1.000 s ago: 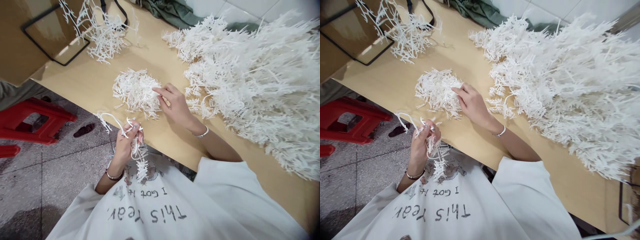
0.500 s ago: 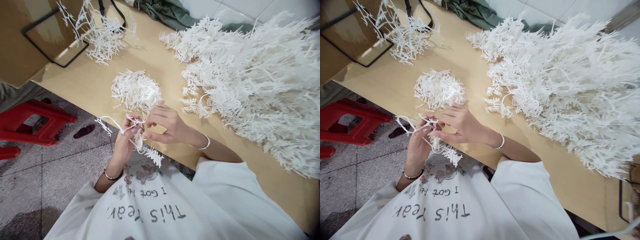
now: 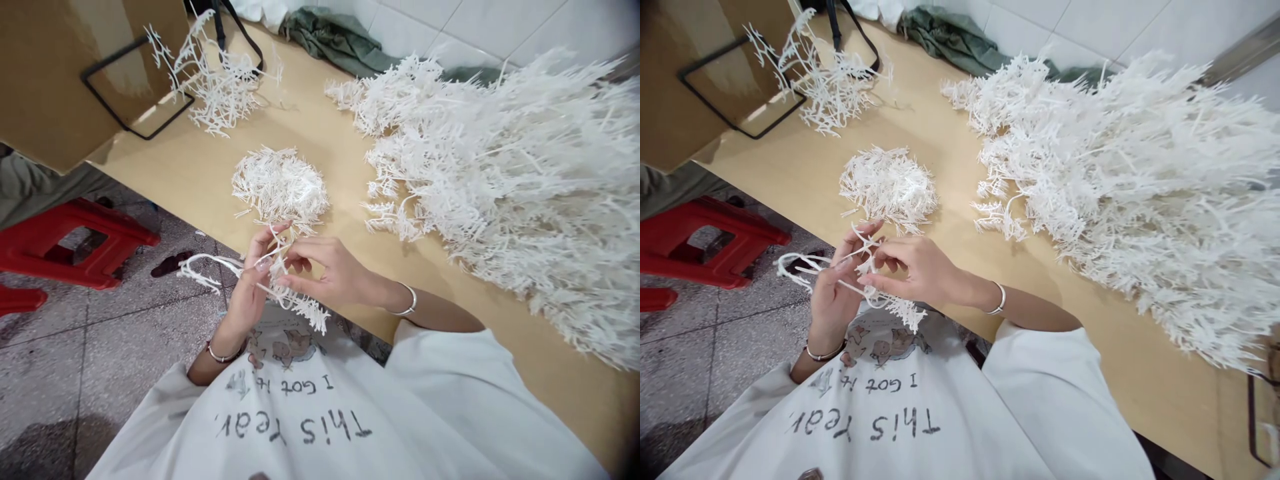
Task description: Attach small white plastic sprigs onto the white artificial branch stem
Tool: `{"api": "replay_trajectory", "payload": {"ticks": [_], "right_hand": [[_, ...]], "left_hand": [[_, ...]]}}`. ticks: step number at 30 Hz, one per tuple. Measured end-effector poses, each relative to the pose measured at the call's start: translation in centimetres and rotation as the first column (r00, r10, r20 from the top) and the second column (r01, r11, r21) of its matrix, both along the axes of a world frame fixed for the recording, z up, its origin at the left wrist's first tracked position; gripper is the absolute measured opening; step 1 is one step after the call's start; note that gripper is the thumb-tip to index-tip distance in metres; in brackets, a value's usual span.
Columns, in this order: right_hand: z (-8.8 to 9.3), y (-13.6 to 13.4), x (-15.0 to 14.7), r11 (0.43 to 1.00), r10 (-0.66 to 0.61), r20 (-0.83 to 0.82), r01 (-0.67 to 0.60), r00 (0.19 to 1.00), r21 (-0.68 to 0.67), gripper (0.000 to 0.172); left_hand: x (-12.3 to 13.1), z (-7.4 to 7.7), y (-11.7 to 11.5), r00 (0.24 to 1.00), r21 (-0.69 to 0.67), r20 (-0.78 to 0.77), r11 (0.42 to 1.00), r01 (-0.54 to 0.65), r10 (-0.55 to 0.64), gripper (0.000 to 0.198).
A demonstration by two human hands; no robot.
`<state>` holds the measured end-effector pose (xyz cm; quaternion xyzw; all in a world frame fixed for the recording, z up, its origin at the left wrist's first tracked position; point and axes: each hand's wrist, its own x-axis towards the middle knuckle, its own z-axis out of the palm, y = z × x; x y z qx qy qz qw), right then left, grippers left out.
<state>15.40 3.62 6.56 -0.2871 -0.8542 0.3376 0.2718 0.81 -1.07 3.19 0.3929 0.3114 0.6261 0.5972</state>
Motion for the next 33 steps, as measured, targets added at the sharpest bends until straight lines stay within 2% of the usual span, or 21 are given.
{"api": "replay_trajectory", "payload": {"ticks": [3,7,9,13,17,21,24,26,28,31,33], "right_hand": [[-0.3,-0.3,-0.2,0.988,0.020,0.002,-0.019,1.000,-0.151,0.028],[-0.7,-0.5,-0.4,0.960,0.058,-0.026,-0.063,0.998,-0.272,0.016],[-0.7,-0.5,-0.5,0.941,0.059,-0.054,-0.074,0.997,-0.330,0.015],[-0.2,-0.6,-0.5,0.908,0.056,-0.113,-0.098,0.992,-0.408,0.017],[-0.2,-0.5,-0.2,0.873,0.078,-0.278,-0.200,0.957,-0.445,0.012],[-0.6,-0.3,0.0,0.814,0.012,-0.417,-0.251,0.909,-0.523,0.015],[-0.7,-0.3,-0.2,0.772,-0.060,-0.452,-0.246,0.890,-0.587,0.020],[-0.6,-0.4,-0.4,0.733,-0.133,-0.475,-0.237,0.870,-0.638,0.022],[-0.6,-0.5,-0.6,0.685,-0.205,-0.486,-0.230,0.850,-0.691,0.022],[-0.6,-0.6,-0.8,0.633,-0.297,-0.487,-0.212,0.821,-0.745,0.023],[-0.7,-0.9,-1.0,0.609,-0.352,-0.474,-0.187,0.807,-0.771,0.025]], "left_hand": [[0.1,-0.1,-0.4,0.996,0.080,-0.090,0.996,0.028,-0.021,0.042],[0.2,-0.4,-0.6,0.975,0.121,-0.218,0.993,-0.015,0.042,0.042],[0.2,-0.6,-0.6,0.967,0.121,-0.237,0.991,-0.064,0.091,0.041],[0.0,-0.8,-0.6,0.928,0.151,-0.257,0.959,-0.238,0.271,0.038],[-0.6,-1.2,-0.5,0.917,0.039,-0.251,0.950,-0.311,0.311,0.034],[-1.3,-1.9,-0.5,0.905,-0.147,-0.228,0.907,-0.396,0.358,0.033],[-1.4,-1.9,-0.5,0.946,-0.254,-0.156,0.914,-0.316,0.284,0.039],[-1.3,-1.7,-0.5,0.974,-0.240,-0.098,0.945,-0.221,0.202,0.044],[-1.1,-1.6,-0.5,0.982,-0.185,-0.085,0.965,-0.183,0.170,0.044],[-0.7,-1.6,-0.6,0.969,-0.064,-0.151,0.976,-0.208,0.196,0.025],[-0.4,-1.8,-0.6,0.954,0.030,-0.210,0.977,-0.211,0.212,0.021]]}}
